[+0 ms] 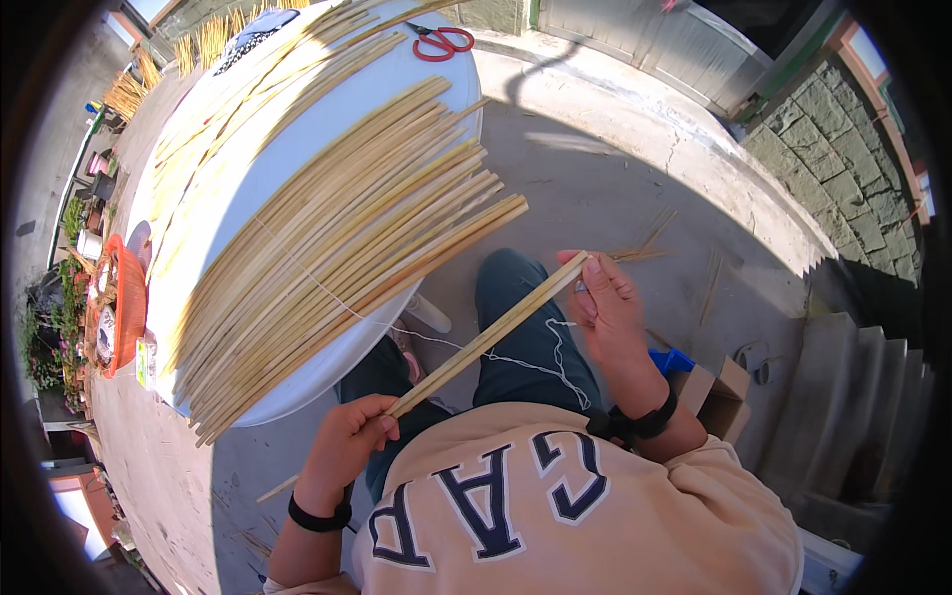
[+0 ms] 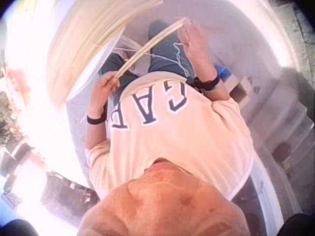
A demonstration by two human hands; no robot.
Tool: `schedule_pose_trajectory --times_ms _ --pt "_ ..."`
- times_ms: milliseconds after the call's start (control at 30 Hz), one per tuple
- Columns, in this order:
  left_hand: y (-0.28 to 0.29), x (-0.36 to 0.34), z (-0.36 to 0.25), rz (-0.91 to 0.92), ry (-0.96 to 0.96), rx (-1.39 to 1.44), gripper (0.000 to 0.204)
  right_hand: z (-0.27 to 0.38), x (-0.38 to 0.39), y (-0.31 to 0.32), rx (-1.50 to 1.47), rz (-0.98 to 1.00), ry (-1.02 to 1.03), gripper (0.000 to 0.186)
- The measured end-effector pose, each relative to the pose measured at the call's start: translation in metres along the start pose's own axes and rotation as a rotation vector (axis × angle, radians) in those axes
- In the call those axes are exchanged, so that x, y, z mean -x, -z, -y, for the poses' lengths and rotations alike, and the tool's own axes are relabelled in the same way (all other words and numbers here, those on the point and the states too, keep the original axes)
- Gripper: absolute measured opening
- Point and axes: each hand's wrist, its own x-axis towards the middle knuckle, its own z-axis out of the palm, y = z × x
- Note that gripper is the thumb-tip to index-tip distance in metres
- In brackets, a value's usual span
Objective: The person weaves thin bamboo strips together by threading a white cord through and around them on a round table. The person picks up individual strips, aligns them with the existing bundle, and secures them by looping the cord over each strip.
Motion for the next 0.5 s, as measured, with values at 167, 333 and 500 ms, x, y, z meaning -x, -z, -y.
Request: schedule_pose_trajectory --times_ms 167,333,500 --pt "-0.013 -0.013 0.000 -0.042 -0.264 -0.355 0.020 -0.004 -0.002 0.024 -0.103 -0.105 0.025 0.026" --pt "-0.030 -0.019 0.002 -0.171 -0.396 -0.439 0.021 -0.006 -0.015 0.052 -0.084 -0.069 0.040 0.024" --pt "-0.031 -0.020 0.004 -0.177 -0.391 -0.464 0.021 -0.005 -0.018 0.037 -0.048 -0.171 0.037 0.024"
